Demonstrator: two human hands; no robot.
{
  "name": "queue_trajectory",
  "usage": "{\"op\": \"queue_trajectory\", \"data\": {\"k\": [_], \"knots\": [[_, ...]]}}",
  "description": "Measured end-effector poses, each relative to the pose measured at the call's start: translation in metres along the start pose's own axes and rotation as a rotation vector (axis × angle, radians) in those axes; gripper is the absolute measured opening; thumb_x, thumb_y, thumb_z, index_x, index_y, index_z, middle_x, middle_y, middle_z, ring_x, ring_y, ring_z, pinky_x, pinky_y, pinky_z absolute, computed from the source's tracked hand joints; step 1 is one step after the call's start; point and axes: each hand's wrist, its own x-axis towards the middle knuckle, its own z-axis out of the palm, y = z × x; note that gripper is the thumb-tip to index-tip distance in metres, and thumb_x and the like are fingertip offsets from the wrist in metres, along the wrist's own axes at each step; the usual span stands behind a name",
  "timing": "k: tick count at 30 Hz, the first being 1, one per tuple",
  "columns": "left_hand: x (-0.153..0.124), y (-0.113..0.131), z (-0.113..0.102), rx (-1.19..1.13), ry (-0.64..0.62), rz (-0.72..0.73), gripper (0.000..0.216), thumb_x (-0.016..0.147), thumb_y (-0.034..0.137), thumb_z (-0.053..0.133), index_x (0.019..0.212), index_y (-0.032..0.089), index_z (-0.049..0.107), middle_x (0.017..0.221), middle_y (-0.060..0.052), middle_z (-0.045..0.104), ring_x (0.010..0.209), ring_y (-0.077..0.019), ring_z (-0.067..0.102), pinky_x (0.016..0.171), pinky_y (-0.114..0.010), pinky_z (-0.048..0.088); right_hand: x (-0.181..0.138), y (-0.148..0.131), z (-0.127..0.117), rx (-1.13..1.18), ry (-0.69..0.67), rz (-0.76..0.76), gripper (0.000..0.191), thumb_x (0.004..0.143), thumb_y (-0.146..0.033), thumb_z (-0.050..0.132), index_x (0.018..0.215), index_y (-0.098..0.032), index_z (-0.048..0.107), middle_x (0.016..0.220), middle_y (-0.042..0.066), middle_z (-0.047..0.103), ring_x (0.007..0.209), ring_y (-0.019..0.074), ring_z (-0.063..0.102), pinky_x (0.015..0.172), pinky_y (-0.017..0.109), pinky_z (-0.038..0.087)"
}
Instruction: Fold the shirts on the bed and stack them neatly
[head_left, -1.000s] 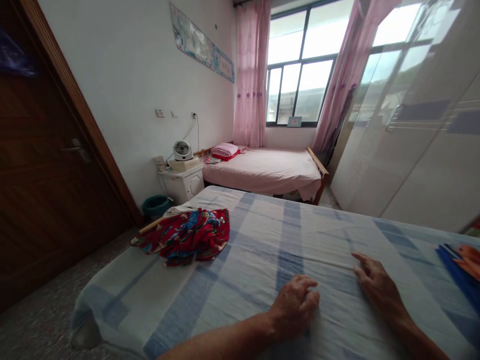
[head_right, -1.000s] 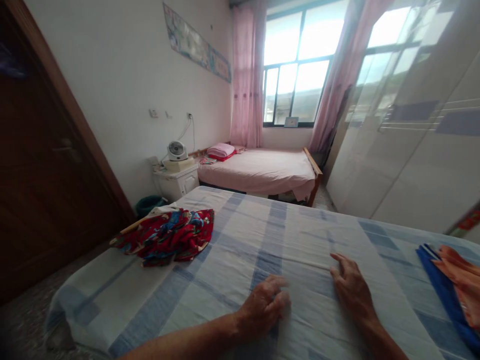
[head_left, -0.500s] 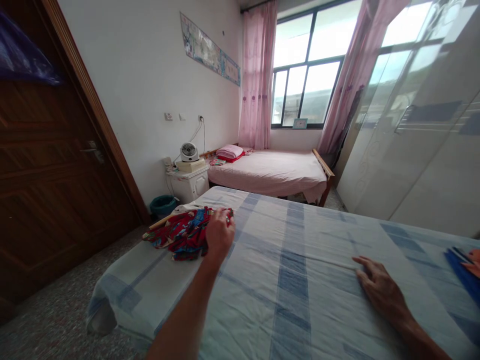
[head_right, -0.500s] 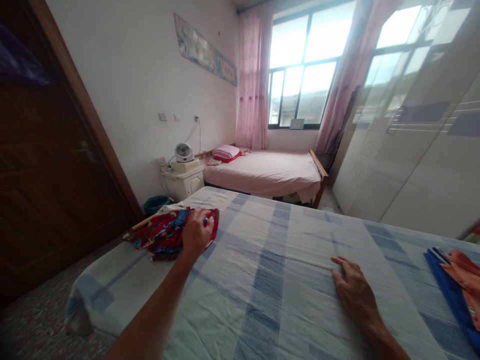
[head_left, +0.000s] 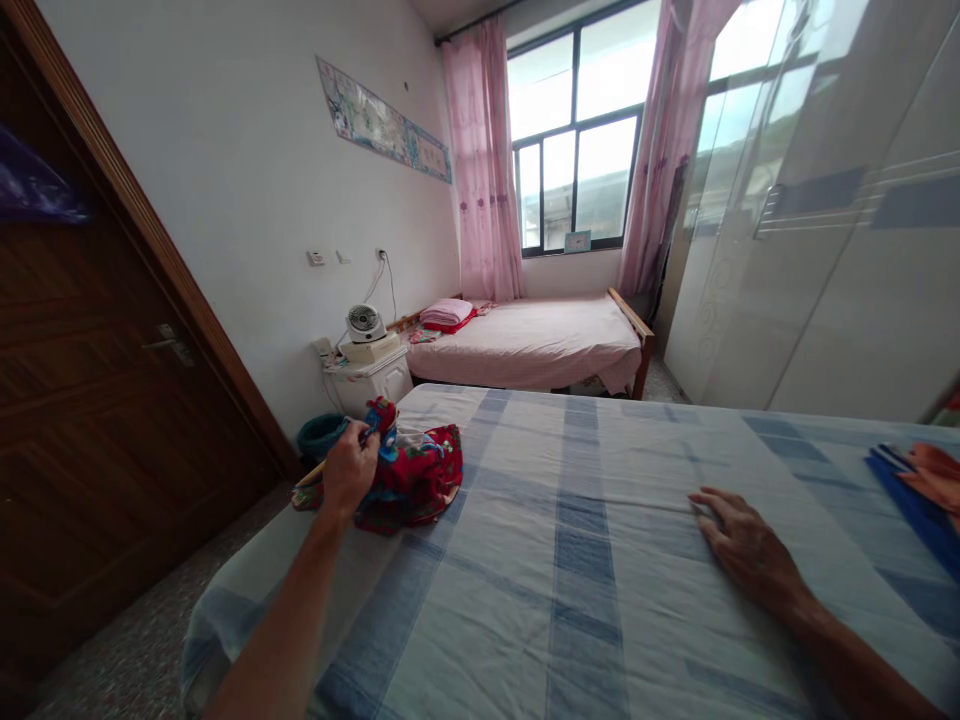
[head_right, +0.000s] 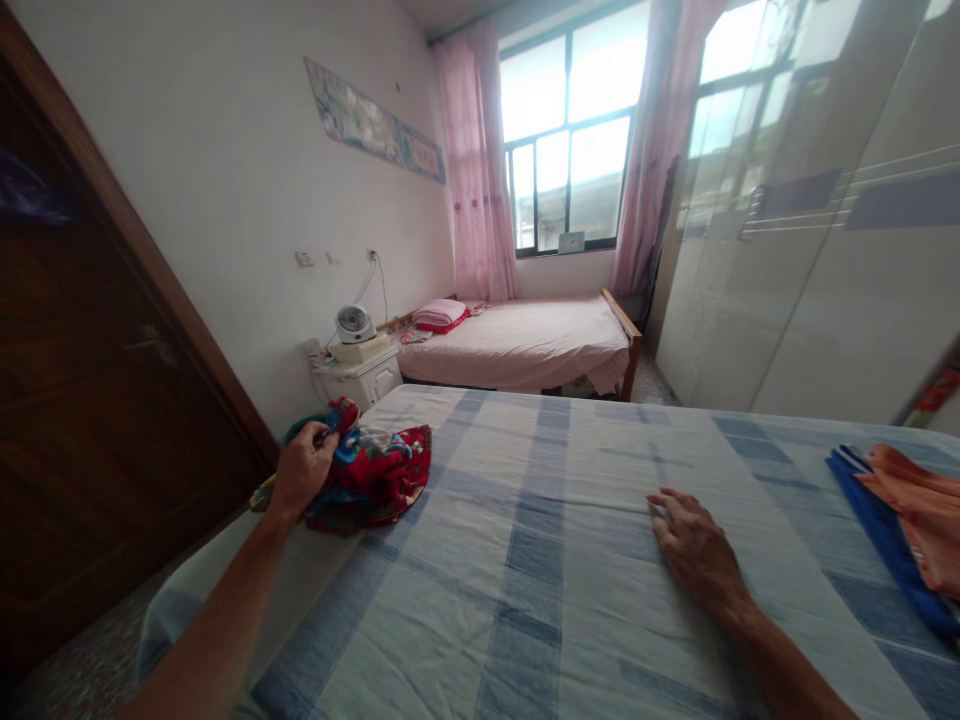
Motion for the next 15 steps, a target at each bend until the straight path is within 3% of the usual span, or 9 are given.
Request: {"op": "queue_trajectory", "data": {"k": [3,6,9,12,15], "knots": [[0.019,0.047,-0.013,-0.562,0.068,0.004,0.017,0.076,0.033,0.055,0.083,0.017,0.054,0.070,0.001,0.056,0.059,-0.0124,0.053,0.057,-0.022,0.043,-0.001,-0.005,-0.004,-0.003,-0.015,0.016,0.043,0.076,-0.035,0.037,0.103,-0.015,0.063,0.121,0.012,0.057,0.110,0.0270,0.053,0.097,0.043,0.041],[0.022,0.110,-0.022,-1.069,-0.104,-0.002,0.023,0.072,0.034,0.062,0.083,0.017,0.051,0.061,0.007,0.049,0.042,-0.0054,0.042,0.043,-0.017,0.036,-0.002,-0.011,-0.009,0.002,-0.022,0.016,0.043,0.076,-0.035,0.038,0.105,-0.014,0.062,0.120,0.013,0.058,0.109,0.0271,0.054,0.096,0.042,0.042],[0.005,0.172,-0.021,-1.387,-0.226,0.110,0.020,0.077,0.032,0.060,0.086,0.017,0.050,0.062,0.008,0.050,0.046,-0.0044,0.047,0.049,-0.016,0.041,-0.002,-0.015,-0.013,0.019,-0.019,0.013,0.043,0.075,-0.035,0.038,0.104,-0.014,0.062,0.118,0.014,0.059,0.108,0.0278,0.055,0.096,0.043,0.041],[-0.021,0.209,-0.003,-1.429,-0.407,0.196,0.022,0.083,0.036,0.053,0.092,0.016,0.054,0.071,0.005,0.057,0.060,-0.0075,0.057,0.062,-0.020,0.047,0.001,-0.018,-0.018,0.093,-0.009,0.011,0.044,0.073,-0.036,0.038,0.104,-0.014,0.061,0.114,0.015,0.060,0.107,0.0285,0.056,0.095,0.043,0.042],[-0.045,0.207,0.035,-1.168,-0.658,0.241,0.030,0.086,0.040,0.047,0.093,0.013,0.060,0.078,-0.001,0.062,0.071,-0.0126,0.061,0.067,-0.025,0.049,-0.001,-0.025,-0.025,0.194,0.001,0.048,0.042,0.071,-0.038,0.042,0.101,-0.016,0.062,0.106,0.015,0.063,0.101,0.0300,0.059,0.089,0.042,0.046]]}}
